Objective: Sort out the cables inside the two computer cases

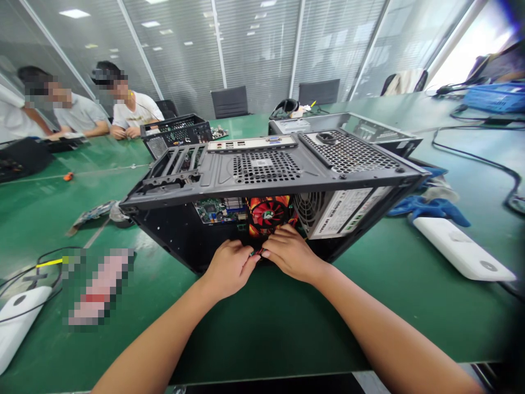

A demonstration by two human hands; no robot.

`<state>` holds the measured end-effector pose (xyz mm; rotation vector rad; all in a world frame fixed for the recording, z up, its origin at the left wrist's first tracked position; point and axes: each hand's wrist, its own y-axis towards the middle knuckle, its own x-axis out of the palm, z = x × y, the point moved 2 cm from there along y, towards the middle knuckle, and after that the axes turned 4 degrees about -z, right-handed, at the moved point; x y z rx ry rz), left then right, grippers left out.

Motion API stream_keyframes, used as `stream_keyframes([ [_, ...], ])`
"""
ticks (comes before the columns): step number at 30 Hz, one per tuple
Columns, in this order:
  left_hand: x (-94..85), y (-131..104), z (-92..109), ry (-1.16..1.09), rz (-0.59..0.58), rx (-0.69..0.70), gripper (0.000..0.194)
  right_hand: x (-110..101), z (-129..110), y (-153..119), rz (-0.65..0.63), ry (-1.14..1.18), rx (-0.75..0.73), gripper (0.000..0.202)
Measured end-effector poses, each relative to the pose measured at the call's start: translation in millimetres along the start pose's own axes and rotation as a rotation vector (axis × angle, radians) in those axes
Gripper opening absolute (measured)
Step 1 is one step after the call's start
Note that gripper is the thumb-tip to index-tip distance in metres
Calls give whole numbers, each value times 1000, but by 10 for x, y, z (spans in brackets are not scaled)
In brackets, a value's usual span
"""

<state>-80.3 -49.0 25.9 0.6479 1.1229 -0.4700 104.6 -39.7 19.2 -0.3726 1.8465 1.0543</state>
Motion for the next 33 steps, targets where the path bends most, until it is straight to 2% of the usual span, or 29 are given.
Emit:
stream_keyframes([
  [3,-21,8,13,-145,-28,-64,39,-1,-5,-9,12,5,12,29],
  [9,-57,26,4,-697,-179,-295,41,-4,-6,-28,85,-50,-35,23],
  [13,-46,23,-30,-891,-245,-358,44,-10,10,-28,106,-44,-54,21],
  [15,-44,21,-37,-883,-270,-361,43,-7,18,-29,112,-41,-50,23],
  [18,-57,22,-25,-725,-253,-316,42,11,30,-30,103,-41,-13,25],
  [24,-45,19,-9,-204,-26,-92,40,42,38,-26,52,-43,44,27],
  [27,-19,14,-21,-101,19,-60,39,31,39,-21,27,-22,49,28],
  [29,-18,19,-23,-194,-8,-96,40,18,44,-21,25,-5,55,27],
  [33,-26,34,-16,-731,-160,-282,42,-7,47,-36,84,14,39,23],
])
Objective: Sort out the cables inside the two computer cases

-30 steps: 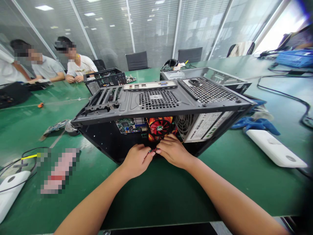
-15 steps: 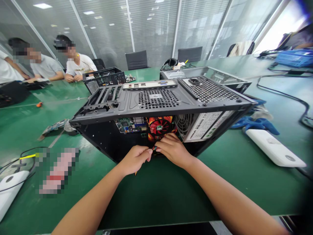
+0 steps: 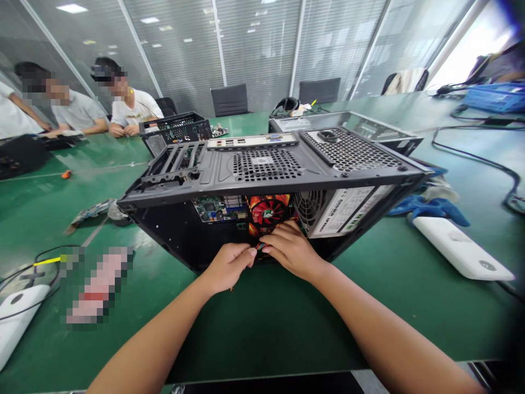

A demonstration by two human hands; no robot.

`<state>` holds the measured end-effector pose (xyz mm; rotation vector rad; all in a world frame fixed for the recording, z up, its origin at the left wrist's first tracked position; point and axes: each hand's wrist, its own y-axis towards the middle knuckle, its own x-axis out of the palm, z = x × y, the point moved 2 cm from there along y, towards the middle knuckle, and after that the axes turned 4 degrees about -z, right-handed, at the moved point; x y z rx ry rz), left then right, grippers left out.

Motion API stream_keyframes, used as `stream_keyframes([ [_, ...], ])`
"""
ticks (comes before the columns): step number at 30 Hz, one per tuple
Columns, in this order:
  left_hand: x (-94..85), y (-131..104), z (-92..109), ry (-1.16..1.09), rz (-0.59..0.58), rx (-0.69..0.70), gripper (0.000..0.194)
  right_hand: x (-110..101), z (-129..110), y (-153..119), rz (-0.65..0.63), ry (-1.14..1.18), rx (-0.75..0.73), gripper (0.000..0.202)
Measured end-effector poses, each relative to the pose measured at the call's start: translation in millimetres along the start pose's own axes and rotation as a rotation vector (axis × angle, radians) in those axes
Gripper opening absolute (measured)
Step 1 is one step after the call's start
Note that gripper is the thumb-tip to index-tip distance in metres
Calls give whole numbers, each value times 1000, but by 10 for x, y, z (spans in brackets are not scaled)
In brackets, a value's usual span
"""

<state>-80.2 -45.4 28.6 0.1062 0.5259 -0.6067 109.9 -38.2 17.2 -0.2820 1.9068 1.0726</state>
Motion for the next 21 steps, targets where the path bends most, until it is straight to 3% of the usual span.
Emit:
stream_keyframes([
  [5,-3,2,-9,-440,-92,-131,43,-2,3,-23,89,-18,-30,21],
  [11,-15,0,-26,-496,-139,-137,44,13,16,-8,120,-5,-34,18],
  [16,-19,0,-8,-364,-147,-114,46,21,14,0,48,-12,22,27],
  [21,-35,-3,47,122,0,7,41,13,27,4,23,-2,24,27],
])
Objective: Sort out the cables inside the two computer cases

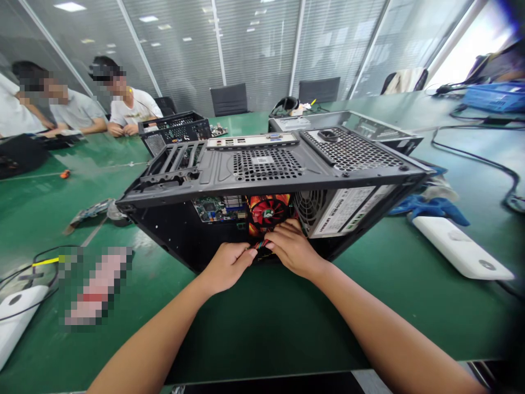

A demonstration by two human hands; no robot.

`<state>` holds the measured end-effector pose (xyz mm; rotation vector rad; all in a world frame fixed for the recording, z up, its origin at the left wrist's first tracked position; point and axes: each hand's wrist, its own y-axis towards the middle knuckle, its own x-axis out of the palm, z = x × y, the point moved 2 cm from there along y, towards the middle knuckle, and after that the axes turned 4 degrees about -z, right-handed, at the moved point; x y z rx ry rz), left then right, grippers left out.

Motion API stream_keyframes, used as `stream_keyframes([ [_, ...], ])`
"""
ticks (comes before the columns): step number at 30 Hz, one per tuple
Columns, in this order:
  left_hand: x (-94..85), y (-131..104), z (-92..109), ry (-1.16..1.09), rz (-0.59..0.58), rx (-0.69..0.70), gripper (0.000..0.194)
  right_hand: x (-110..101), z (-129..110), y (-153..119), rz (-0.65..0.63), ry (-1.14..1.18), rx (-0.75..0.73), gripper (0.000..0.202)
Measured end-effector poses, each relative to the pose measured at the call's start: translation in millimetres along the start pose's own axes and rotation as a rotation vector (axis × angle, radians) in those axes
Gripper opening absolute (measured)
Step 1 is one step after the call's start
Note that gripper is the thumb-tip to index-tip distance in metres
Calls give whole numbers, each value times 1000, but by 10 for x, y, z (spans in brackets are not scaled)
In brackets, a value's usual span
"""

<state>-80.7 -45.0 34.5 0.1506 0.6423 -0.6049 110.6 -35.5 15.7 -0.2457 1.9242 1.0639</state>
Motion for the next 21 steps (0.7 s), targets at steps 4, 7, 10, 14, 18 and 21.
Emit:
stream_keyframes([
  [4,11,3,-5,262,121,141,39,0,26,0,-20,30,8,27],
  [7,20,2,-27,259,117,139,39,7,37,-9,-23,51,22,24],
  [10,19,-6,-31,46,7,28,38,1,29,-14,0,62,25,20],
  [14,3,-20,3,-194,-92,-56,35,-26,-3,-3,-4,48,10,20],
  [18,-1,-19,19,-258,-113,-80,36,-53,-27,9,-48,-4,-12,26],
  [21,10,-13,30,-268,-114,-57,38,-63,-28,6,-56,-5,-18,25],
])
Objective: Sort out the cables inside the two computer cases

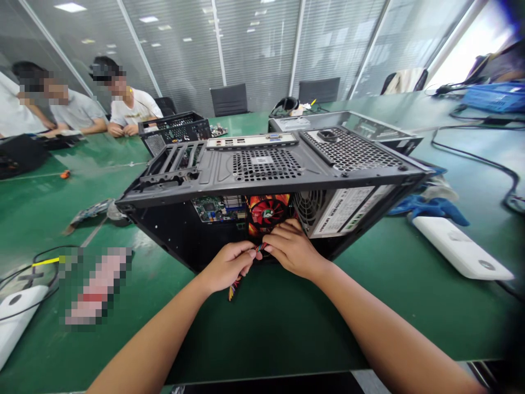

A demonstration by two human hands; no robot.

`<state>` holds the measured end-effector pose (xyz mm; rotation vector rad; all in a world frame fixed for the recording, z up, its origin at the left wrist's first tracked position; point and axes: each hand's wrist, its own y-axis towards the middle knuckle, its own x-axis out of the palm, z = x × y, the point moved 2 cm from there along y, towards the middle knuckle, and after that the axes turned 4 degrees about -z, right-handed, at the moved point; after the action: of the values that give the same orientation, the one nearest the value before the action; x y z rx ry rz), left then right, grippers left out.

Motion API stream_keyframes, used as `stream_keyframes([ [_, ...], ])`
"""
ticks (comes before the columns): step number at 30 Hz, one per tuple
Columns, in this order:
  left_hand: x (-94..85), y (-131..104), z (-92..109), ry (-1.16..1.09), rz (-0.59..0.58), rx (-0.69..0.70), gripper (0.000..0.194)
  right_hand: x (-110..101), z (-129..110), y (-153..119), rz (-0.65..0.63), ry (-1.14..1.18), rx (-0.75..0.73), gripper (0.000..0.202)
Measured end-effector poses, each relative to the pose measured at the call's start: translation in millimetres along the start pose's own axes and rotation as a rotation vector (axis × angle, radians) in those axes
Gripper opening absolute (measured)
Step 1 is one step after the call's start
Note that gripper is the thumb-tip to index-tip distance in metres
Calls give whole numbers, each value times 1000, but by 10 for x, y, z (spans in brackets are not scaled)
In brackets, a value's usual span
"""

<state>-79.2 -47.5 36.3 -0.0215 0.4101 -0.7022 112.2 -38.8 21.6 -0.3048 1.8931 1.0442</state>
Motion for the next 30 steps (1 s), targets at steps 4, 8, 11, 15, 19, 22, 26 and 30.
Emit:
stream_keyframes([
  [4,15,8,12,198,77,79,36,13,6,-6,-34,-10,1,24],
  [8,33,20,-14,453,177,162,33,32,12,-1,-54,-26,8,27],
  [11,38,28,-37,550,226,200,32,38,20,4,-76,-15,23,28],
  [15,31,27,-19,499,188,171,34,33,19,-1,-92,-17,19,27],
  [19,40,14,0,254,50,68,30,7,-11,-9,-81,-59,-13,25],
  [22,54,7,0,99,-18,53,33,-20,-30,-7,-66,-66,-31,25],
  [26,64,8,-6,33,-42,9,39,-29,-44,-7,-33,-41,-38,22],
  [30,49,15,-24,-118,-5,-44,39,-4,-115,-38,126,-66,17,22],
])
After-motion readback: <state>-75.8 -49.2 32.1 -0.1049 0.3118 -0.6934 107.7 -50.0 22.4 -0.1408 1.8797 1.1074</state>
